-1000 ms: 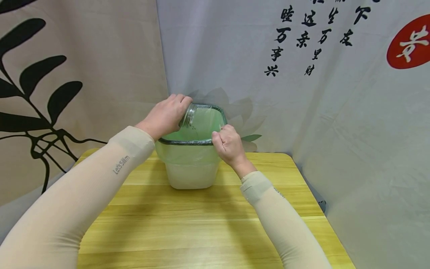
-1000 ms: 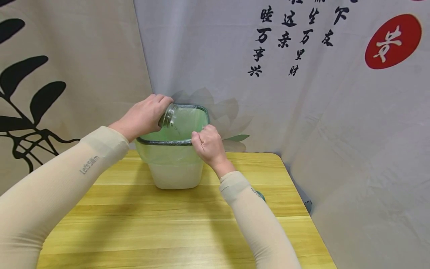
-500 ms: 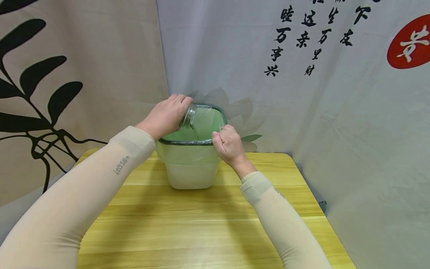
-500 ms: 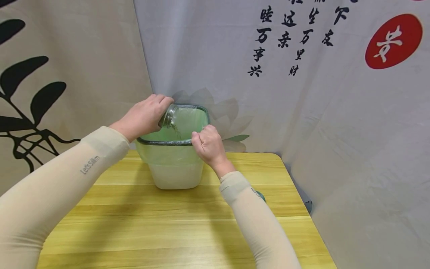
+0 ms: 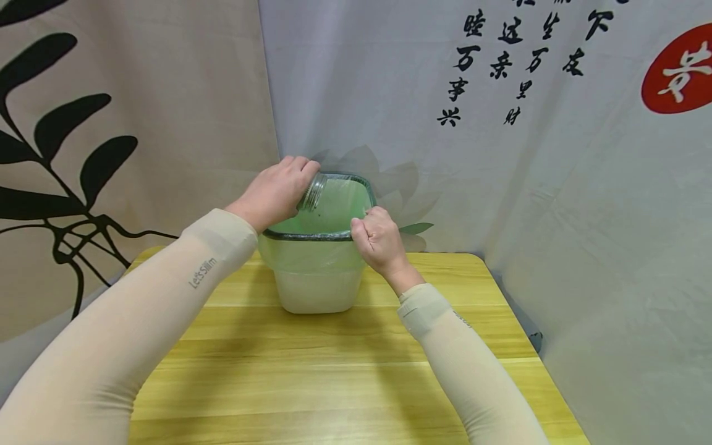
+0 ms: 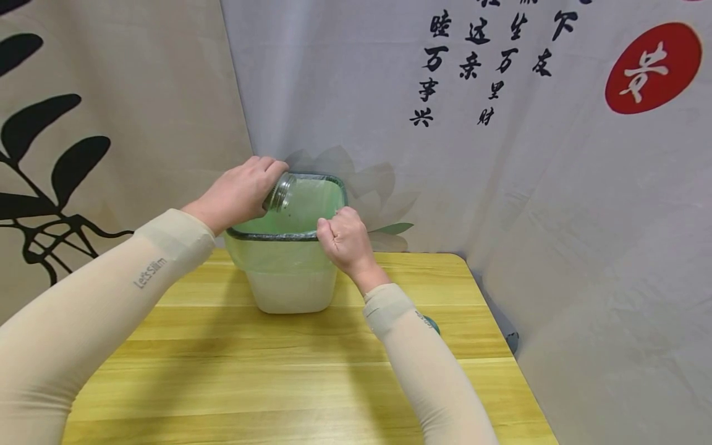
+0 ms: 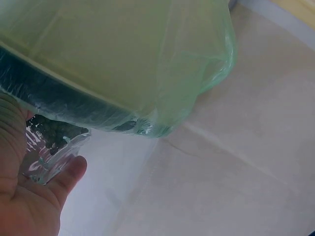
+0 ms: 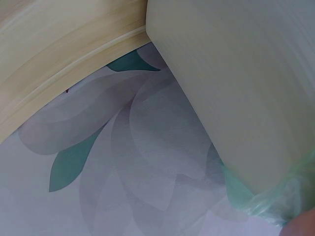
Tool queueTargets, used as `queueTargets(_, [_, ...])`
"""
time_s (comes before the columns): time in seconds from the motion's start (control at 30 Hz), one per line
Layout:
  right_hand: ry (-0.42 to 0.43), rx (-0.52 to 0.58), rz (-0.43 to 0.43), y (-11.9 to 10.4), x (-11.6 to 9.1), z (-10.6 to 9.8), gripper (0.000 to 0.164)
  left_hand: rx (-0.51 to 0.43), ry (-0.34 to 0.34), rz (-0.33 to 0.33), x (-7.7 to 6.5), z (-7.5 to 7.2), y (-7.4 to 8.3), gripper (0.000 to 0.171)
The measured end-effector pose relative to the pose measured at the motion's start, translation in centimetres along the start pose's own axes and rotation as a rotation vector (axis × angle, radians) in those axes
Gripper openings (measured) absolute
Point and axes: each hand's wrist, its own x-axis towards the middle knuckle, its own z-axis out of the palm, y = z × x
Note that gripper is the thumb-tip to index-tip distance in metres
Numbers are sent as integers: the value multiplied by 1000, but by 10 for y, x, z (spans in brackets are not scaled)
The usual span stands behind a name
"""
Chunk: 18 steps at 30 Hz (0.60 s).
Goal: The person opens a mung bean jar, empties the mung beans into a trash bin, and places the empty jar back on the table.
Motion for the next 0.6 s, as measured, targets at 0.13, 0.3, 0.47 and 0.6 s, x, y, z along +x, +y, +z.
queueTargets(0.13, [-3, 1, -2, 0, 0, -1, 50, 7, 7, 5, 0, 0, 1, 50])
queueTargets(0.3, [-6, 3, -2, 1, 0, -2, 51, 18, 15, 14, 0, 0, 2, 45])
queueTargets(0.47, [-10, 6, 0, 1, 0, -3, 51, 33, 23, 29, -1, 1, 3, 45])
queueTargets(0.6, [-15, 6, 3, 1, 0, -3, 51, 41, 28, 38, -1, 1, 3, 46])
